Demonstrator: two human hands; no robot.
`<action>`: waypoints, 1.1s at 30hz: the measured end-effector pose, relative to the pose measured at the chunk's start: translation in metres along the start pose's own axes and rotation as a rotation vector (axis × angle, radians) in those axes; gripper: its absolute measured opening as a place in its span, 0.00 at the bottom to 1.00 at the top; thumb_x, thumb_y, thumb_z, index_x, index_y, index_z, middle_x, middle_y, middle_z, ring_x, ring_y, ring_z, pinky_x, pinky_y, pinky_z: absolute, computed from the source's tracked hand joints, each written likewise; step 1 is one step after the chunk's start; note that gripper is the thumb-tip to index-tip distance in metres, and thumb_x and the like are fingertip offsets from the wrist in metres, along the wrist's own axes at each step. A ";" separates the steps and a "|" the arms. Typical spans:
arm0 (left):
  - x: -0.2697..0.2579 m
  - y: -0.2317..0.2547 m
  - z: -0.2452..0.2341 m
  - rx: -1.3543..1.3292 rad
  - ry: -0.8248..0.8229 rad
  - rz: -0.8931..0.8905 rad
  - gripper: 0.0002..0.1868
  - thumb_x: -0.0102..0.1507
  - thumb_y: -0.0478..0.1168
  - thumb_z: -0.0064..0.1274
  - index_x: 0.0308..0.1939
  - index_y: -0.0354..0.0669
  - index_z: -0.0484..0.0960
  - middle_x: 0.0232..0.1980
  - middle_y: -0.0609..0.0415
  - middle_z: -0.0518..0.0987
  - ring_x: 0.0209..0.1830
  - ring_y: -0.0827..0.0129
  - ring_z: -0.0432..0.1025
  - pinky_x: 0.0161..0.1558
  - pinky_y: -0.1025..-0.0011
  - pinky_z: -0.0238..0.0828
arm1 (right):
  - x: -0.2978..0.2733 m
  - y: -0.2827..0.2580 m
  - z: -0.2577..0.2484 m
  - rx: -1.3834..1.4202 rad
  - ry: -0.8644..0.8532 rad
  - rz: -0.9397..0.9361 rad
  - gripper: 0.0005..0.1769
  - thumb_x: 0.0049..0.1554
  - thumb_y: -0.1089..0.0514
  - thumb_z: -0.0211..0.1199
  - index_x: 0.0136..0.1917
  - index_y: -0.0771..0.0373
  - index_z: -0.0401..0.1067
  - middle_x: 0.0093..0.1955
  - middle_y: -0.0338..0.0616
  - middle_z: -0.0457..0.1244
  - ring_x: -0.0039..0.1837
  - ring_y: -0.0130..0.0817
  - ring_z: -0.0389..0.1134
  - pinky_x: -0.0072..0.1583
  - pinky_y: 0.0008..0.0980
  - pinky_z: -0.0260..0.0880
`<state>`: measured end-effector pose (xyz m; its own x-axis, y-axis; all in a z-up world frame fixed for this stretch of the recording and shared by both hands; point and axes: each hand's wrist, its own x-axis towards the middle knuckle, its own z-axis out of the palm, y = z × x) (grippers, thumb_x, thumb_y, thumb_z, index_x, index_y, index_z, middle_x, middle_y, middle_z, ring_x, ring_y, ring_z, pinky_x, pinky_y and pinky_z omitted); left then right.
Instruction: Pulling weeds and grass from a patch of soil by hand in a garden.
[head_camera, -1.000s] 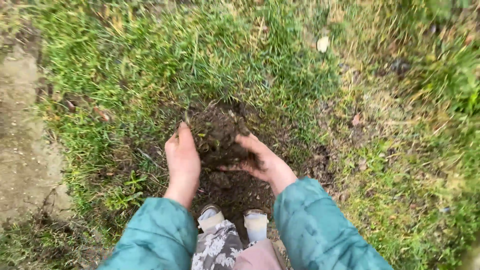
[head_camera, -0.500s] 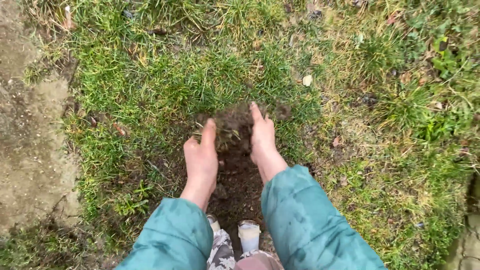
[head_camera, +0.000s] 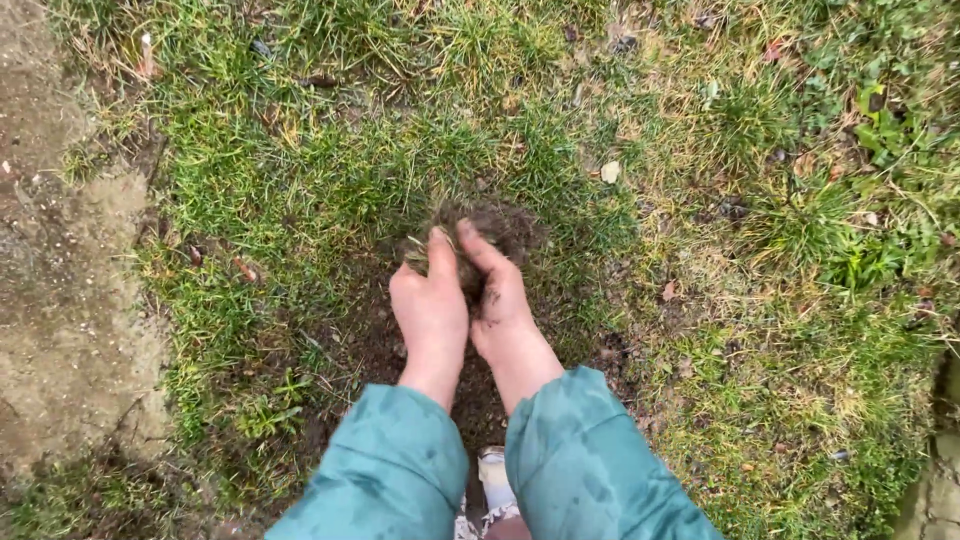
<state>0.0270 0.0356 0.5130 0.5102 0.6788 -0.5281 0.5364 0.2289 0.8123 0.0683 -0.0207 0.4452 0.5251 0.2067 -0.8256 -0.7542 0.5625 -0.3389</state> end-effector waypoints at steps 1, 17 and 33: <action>-0.004 -0.004 0.002 0.001 0.001 0.001 0.26 0.67 0.53 0.51 0.50 0.28 0.84 0.45 0.34 0.85 0.56 0.52 0.78 0.56 0.56 0.71 | 0.014 -0.007 -0.010 0.000 -0.001 0.001 0.32 0.50 0.44 0.76 0.61 0.64 0.76 0.56 0.58 0.70 0.58 0.52 0.73 0.58 0.48 0.74; -0.028 0.011 -0.033 -0.069 -0.108 -0.205 0.40 0.69 0.57 0.48 0.66 0.17 0.65 0.70 0.23 0.64 0.79 0.45 0.52 0.76 0.51 0.45 | -0.065 -0.038 0.006 -0.293 0.101 0.126 0.60 0.50 0.23 0.57 0.82 0.59 0.48 0.81 0.65 0.42 0.81 0.67 0.41 0.73 0.74 0.39; -0.034 -0.067 -0.056 0.120 -0.175 -0.313 0.35 0.70 0.54 0.48 0.60 0.16 0.72 0.26 0.41 0.82 0.45 0.54 0.81 0.47 0.62 0.78 | 0.061 0.036 -0.105 -0.403 0.383 0.132 0.33 0.59 0.36 0.63 0.66 0.63 0.73 0.63 0.57 0.68 0.65 0.53 0.70 0.62 0.53 0.72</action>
<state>-0.0638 0.0361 0.4904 0.4110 0.4569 -0.7889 0.7544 0.3154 0.5757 0.0312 -0.0719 0.3352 0.2922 -0.0929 -0.9518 -0.9340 0.1860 -0.3049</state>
